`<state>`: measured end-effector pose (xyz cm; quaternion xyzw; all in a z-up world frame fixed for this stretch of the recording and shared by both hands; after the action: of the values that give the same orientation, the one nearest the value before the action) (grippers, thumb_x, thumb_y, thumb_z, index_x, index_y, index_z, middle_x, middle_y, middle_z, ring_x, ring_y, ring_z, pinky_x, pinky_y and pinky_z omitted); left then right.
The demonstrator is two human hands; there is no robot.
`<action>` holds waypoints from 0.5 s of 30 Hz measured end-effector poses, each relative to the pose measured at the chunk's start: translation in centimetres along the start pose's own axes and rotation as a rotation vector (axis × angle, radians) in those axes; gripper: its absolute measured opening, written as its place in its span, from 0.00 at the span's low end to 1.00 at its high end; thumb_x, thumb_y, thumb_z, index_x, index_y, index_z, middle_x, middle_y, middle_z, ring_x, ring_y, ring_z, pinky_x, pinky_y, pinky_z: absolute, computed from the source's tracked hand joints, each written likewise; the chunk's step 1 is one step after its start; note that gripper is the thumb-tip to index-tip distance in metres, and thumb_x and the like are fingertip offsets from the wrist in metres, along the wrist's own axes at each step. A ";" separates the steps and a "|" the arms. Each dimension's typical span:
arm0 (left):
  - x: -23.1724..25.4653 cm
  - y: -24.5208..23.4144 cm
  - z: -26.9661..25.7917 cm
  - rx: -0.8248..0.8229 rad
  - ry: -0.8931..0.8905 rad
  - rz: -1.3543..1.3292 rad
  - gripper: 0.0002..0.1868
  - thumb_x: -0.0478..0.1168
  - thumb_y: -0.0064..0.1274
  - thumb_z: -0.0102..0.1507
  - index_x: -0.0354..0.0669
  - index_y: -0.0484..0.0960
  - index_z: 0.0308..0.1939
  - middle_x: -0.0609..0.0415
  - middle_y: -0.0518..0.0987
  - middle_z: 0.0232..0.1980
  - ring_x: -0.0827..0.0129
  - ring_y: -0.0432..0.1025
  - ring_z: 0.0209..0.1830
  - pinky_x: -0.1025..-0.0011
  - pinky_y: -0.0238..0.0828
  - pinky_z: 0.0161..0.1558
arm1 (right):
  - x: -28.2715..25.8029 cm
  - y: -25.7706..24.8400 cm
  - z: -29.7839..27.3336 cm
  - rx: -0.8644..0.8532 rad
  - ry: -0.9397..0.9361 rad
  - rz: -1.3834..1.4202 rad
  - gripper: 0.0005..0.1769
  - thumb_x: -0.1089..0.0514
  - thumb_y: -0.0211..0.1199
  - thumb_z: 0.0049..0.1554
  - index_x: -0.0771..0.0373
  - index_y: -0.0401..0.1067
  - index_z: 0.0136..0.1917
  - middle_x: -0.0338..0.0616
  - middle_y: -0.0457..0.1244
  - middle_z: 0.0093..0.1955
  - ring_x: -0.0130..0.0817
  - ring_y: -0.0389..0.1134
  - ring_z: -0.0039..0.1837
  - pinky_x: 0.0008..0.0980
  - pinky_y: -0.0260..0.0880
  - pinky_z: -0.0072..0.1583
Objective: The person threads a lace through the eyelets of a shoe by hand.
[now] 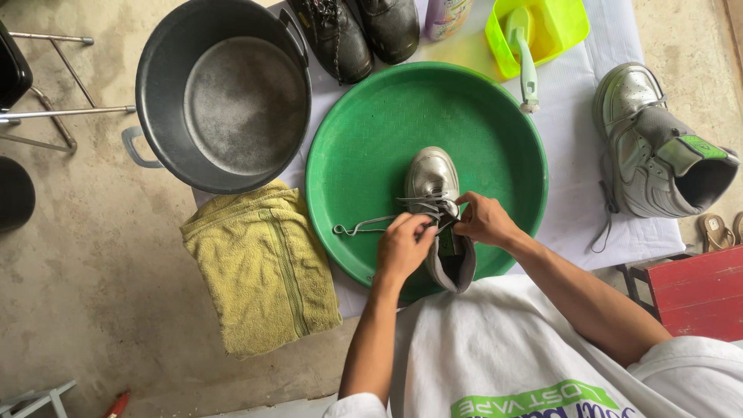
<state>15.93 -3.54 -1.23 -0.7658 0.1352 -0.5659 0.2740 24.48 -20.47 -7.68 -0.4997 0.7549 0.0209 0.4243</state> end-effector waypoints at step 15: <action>2.7 -3.5 -1.7 -0.251 0.094 -0.018 0.08 0.42 0.62 0.60 0.41 0.85 0.30 0.53 0.75 0.27 0.63 0.73 0.28 0.65 0.69 0.32 | 1.3 -0.3 -0.8 0.020 0.097 0.197 0.32 0.62 0.68 0.49 0.66 0.65 0.67 0.46 0.70 0.42 0.34 0.73 0.40 0.34 0.80 0.42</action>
<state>14.78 -2.51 3.27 -0.7679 0.2110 -0.5820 0.1643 24.00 -21.94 -7.92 -0.4190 0.8203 0.0306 0.3881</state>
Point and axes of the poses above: each hand's wrist, its own z-axis towards the middle knuckle, its own y-axis out of the palm, x = y × z, the point moved 9 cm from there along z, towards the middle knuckle
